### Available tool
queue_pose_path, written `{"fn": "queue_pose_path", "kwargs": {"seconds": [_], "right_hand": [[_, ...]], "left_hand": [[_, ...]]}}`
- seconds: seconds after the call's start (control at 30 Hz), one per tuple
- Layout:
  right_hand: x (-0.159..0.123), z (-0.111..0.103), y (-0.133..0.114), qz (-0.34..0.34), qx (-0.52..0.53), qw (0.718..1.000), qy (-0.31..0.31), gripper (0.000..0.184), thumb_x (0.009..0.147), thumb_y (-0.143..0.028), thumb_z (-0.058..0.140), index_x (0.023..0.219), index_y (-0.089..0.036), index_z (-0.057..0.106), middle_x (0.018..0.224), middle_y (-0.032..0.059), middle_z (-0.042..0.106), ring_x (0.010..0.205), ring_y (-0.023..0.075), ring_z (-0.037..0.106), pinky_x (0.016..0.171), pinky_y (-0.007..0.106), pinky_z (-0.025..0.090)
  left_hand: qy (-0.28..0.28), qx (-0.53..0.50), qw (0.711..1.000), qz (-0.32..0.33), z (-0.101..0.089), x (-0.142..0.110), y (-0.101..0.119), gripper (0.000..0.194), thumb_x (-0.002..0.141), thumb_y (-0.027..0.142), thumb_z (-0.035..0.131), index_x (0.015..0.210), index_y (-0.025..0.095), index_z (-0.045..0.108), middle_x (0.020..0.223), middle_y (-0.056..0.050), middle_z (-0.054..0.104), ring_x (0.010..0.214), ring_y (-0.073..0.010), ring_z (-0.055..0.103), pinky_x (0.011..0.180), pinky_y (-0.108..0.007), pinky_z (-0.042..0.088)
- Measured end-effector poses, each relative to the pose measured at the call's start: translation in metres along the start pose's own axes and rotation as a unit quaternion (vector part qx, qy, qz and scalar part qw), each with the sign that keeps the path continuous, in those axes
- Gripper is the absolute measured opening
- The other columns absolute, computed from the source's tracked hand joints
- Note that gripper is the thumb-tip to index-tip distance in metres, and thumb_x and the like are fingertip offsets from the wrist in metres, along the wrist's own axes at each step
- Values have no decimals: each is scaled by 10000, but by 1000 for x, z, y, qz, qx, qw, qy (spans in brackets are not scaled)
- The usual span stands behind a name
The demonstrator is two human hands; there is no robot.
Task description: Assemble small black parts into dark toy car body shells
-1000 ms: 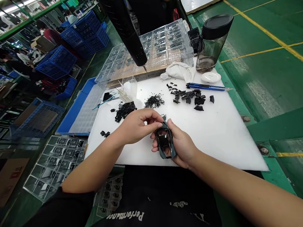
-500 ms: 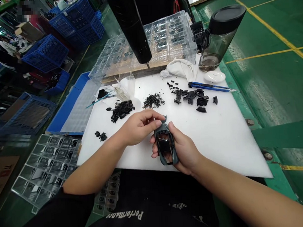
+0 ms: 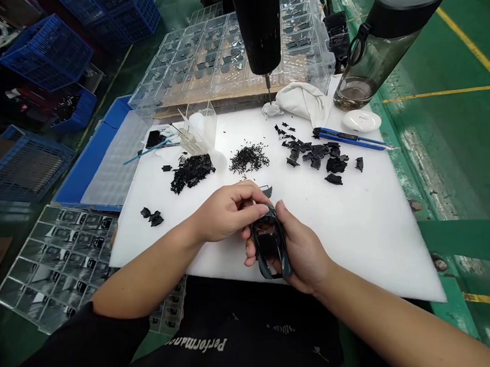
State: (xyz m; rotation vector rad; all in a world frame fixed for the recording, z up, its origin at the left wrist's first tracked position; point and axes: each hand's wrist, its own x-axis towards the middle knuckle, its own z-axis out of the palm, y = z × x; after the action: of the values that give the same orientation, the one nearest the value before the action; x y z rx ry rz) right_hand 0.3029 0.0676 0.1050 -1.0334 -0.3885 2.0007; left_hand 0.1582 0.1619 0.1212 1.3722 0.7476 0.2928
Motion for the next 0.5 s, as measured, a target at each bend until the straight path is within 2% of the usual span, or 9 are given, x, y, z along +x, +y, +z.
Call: {"fn": "queue_pose_path", "kwargs": {"seconds": [0.1, 0.2, 0.43, 0.5], "right_hand": [[1, 0, 0, 6, 1, 1000, 3, 708, 863, -752, 418, 860, -116, 727, 672, 111, 654, 603, 191, 639, 467, 210, 411], [1, 0, -1, 6, 0, 1000, 4, 693, 858, -748, 430, 858, -120, 722, 665, 107, 653, 602, 191, 634, 497, 223, 442], [-1, 0, -2, 8, 7, 1000, 5, 685, 889, -725, 403, 878, -112, 708, 679, 107, 648, 580, 167, 633, 384, 165, 323], [-1, 0, -2, 9, 10, 1000, 2, 696, 895, -725, 389, 885, -107, 709, 675, 111, 653, 582, 168, 642, 397, 161, 351]], "left_hand": [[-10, -25, 1000, -8, 1, 0, 0, 167, 900, 323, 583, 958, 168, 606, 538, 59, 535, 407, -129, 626, 419, -194, 483], [-6, -15, 1000, 5, 1, 0, 0, 183, 899, 334, 588, 944, 159, 620, 521, 60, 535, 419, -101, 613, 475, -189, 498], [-2, -20, 1000, 0, 1, 1, -2, 229, 892, 391, 602, 963, 173, 610, 496, 60, 551, 417, -99, 611, 489, -183, 492], [-14, -50, 999, -4, 0, 2, -4, 271, 882, 435, 607, 955, 175, 594, 492, 56, 559, 408, -110, 610, 461, -188, 488]]}}
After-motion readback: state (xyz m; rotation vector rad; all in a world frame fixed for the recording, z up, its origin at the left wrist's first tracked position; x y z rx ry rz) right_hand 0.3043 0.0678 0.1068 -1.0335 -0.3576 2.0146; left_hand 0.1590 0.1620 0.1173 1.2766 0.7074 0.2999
